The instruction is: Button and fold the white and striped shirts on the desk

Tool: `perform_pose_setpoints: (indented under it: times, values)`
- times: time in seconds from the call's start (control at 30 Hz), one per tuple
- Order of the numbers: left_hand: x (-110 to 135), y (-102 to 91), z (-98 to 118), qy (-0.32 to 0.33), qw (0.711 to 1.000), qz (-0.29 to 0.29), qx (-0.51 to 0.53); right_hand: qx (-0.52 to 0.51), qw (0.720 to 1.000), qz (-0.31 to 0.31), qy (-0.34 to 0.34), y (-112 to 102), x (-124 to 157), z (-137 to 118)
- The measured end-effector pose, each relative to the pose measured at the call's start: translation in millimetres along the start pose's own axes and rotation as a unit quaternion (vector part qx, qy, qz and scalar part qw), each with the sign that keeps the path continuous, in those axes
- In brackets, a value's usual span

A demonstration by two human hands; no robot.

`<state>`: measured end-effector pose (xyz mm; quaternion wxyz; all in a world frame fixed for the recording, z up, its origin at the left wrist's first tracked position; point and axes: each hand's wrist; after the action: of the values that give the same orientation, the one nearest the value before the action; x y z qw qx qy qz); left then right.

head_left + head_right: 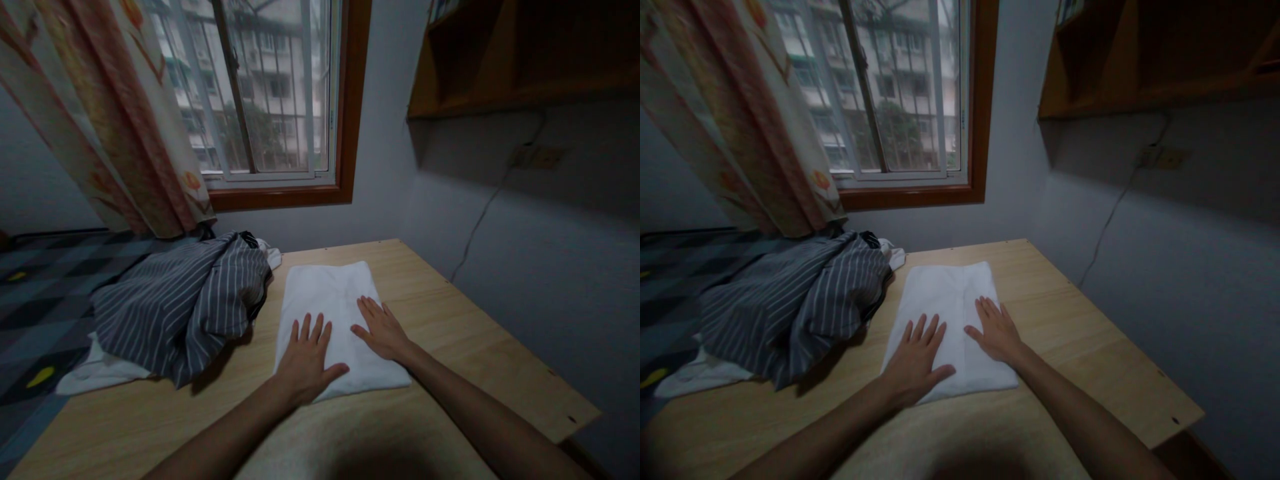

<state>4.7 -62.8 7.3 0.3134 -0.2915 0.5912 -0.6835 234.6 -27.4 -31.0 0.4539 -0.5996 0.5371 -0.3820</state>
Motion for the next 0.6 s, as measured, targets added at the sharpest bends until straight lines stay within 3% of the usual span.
perform_pose_setpoints:
  times: [0.2, 0.27, 0.37, 0.43, 0.5, 0.6]
  values:
    - [10, -11.0, -9, 0.061, 0.995, -0.069, -0.033, 0.007, 1.0, -0.009, 0.026, -7, 20, 23]
    - [3, -23.5, -9, 0.079, 0.991, -0.095, -0.053, 0.004, 1.0, -0.009, 0.03, -17, 12, 19]
    - [-28, -44.4, -12, 0.075, 0.988, -0.124, -0.055, -0.002, 0.999, 0.033, 0.039, -38, -20, 3]
    - [-58, -51.0, -19, 0.044, 0.993, -0.079, -0.073, -0.01, 0.994, 0.092, 0.054, -46, -48, -15]
    - [-87, -46.3, -31, -0.021, 0.994, 0.019, -0.109, -0.023, 0.988, 0.134, 0.076, -43, -74, -37]
    - [-116, -21.5, -56, -0.114, 0.983, 0.102, -0.103, -0.037, 0.988, 0.119, 0.093, -20, -98, -63]
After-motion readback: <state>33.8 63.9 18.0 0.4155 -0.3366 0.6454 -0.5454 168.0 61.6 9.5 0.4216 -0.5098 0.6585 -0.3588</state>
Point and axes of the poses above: each hand's wrist, its own x-axis away from the middle knuckle, its own y-axis out of the palm, z = x × y, and after that the axes turned 8 degrees about y, right-handed
